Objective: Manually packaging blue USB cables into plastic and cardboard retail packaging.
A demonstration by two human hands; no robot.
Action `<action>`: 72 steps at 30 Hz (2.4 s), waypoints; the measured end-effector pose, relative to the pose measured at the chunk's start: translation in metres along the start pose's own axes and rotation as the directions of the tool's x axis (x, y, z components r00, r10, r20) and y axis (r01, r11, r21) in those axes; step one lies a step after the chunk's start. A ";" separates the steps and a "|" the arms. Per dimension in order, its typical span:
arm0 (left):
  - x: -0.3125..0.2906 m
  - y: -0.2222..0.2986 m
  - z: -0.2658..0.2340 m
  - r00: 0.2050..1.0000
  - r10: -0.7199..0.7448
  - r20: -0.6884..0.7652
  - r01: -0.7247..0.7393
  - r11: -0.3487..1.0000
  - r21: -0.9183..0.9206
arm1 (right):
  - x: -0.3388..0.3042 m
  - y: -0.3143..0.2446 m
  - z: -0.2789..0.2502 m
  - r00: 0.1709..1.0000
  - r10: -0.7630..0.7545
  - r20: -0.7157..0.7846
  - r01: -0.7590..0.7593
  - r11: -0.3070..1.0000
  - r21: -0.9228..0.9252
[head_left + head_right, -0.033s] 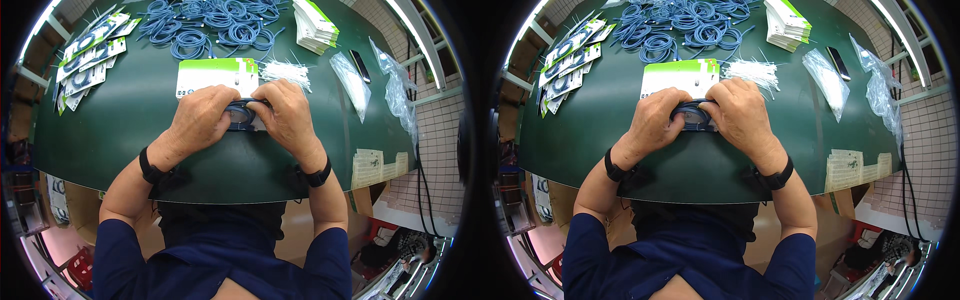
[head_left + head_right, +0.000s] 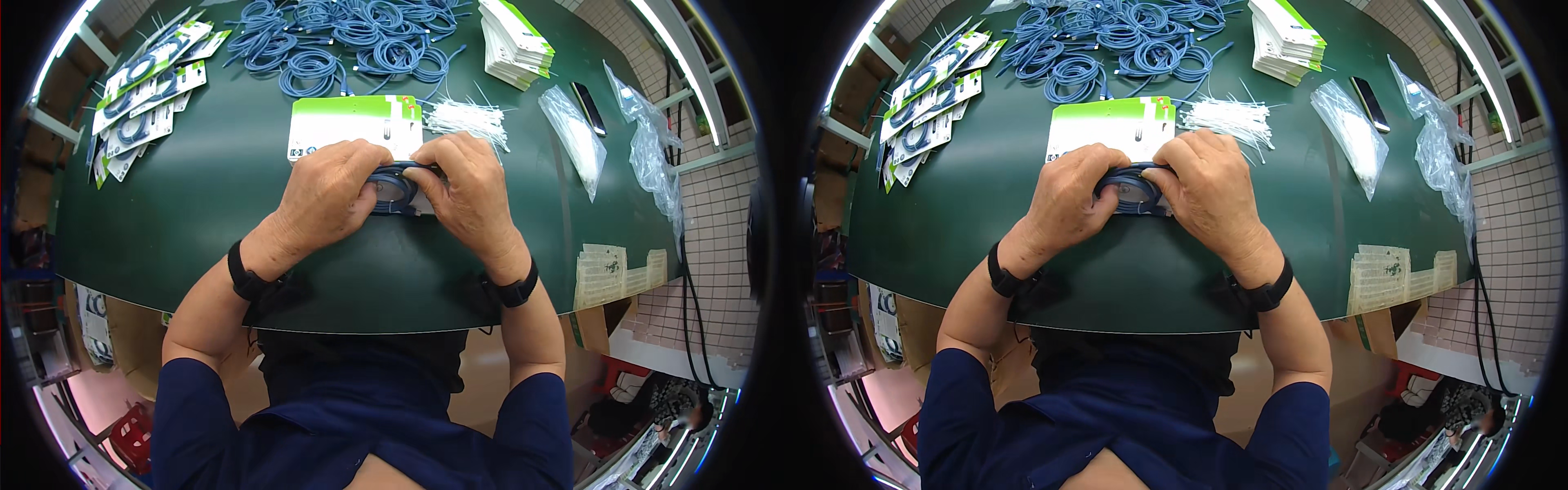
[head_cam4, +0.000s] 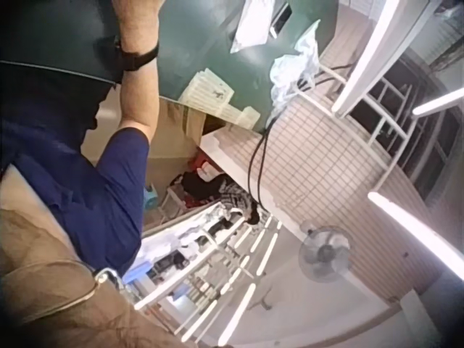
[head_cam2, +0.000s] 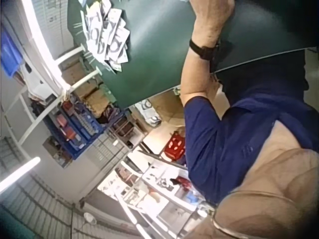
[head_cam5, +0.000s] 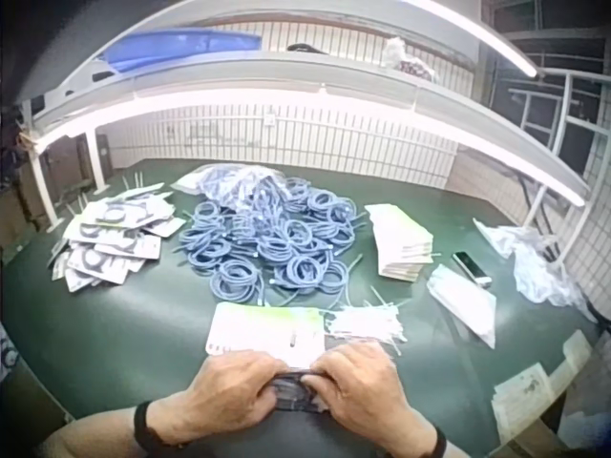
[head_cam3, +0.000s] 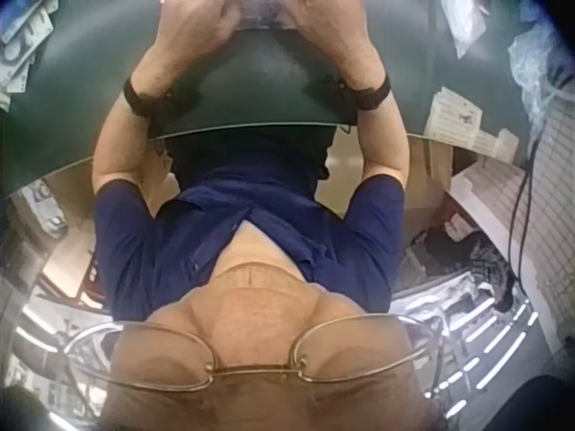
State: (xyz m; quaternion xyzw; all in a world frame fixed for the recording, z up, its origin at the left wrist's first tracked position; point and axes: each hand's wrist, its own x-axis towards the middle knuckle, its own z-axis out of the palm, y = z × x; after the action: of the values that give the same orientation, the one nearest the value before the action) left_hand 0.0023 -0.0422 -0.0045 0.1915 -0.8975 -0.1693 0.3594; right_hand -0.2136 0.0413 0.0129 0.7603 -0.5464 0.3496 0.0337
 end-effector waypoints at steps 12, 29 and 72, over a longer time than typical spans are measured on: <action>0.003 -0.007 0.007 0.981 0.123 -0.150 -0.118 0.992 0.042 | -0.011 0.010 0.011 0.980 -0.017 -0.198 0.035 0.996 0.087; 0.001 -0.002 0.003 0.969 0.236 -0.069 -0.223 0.963 0.154 | -0.016 0.007 0.015 0.978 -0.049 -0.205 0.068 0.994 0.086; -0.002 -0.006 0.002 0.967 0.250 -0.056 -0.250 0.968 0.008 | -0.014 0.104 0.009 0.904 0.393 0.166 -0.354 0.909 -0.220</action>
State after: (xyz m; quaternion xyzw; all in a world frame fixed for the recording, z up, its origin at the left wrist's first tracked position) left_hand 0.0031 -0.0461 -0.0094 0.0819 -0.9039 -0.1167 0.4032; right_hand -0.3002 0.0069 -0.0357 0.6667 -0.7129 0.2164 -0.0207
